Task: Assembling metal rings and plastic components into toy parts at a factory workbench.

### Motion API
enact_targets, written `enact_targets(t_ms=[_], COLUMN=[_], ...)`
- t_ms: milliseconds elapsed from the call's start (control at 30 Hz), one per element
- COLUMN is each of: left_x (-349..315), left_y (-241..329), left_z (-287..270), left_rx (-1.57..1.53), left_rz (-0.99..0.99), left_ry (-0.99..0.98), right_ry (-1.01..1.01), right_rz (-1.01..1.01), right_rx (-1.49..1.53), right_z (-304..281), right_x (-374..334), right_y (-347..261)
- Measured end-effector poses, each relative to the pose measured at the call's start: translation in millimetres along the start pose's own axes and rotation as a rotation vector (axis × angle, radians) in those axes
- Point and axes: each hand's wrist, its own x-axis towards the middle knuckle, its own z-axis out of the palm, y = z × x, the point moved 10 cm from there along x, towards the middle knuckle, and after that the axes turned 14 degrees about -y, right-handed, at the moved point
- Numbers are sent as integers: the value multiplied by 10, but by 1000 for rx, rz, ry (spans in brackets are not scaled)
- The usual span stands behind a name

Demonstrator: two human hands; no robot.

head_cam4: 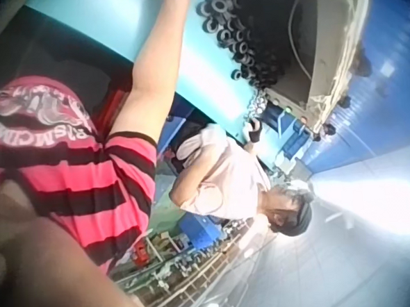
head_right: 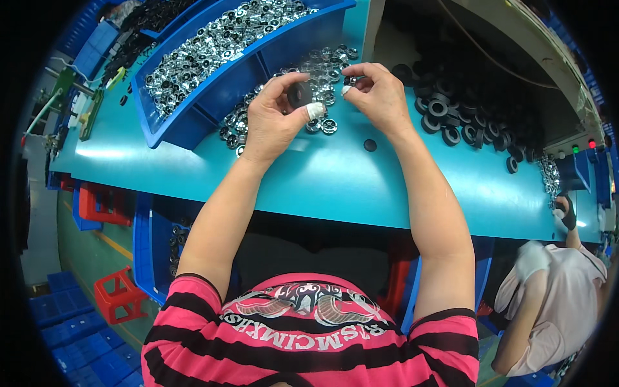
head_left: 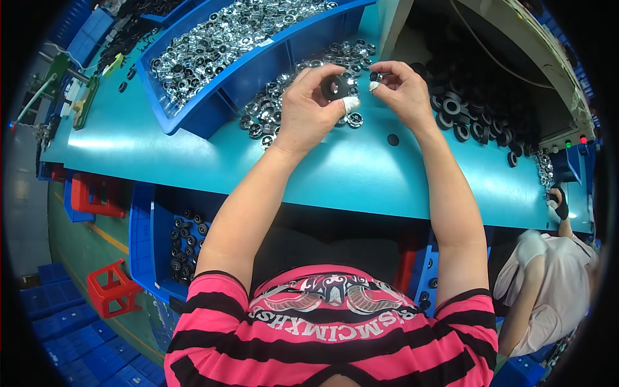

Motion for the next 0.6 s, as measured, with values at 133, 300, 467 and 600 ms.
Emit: enact_targets(t_ms=[133, 300, 467, 600], left_x=[-29, -25, 45, 51], left_y=[-63, -88, -260, -187], left_z=[-53, -118, 46, 198], left_rx=[-62, 9, -464, -1009], left_rz=[-62, -73, -74, -59], left_ry=[75, 116, -56, -264], right_ry=[-53, -127, -159, -126], right_rz=[-12, -67, -164, -260], right_rx=[154, 317, 339, 426], right_z=[94, 201, 237, 193], right_x=[16, 22, -39, -100], right_y=[15, -42, -265, -446])
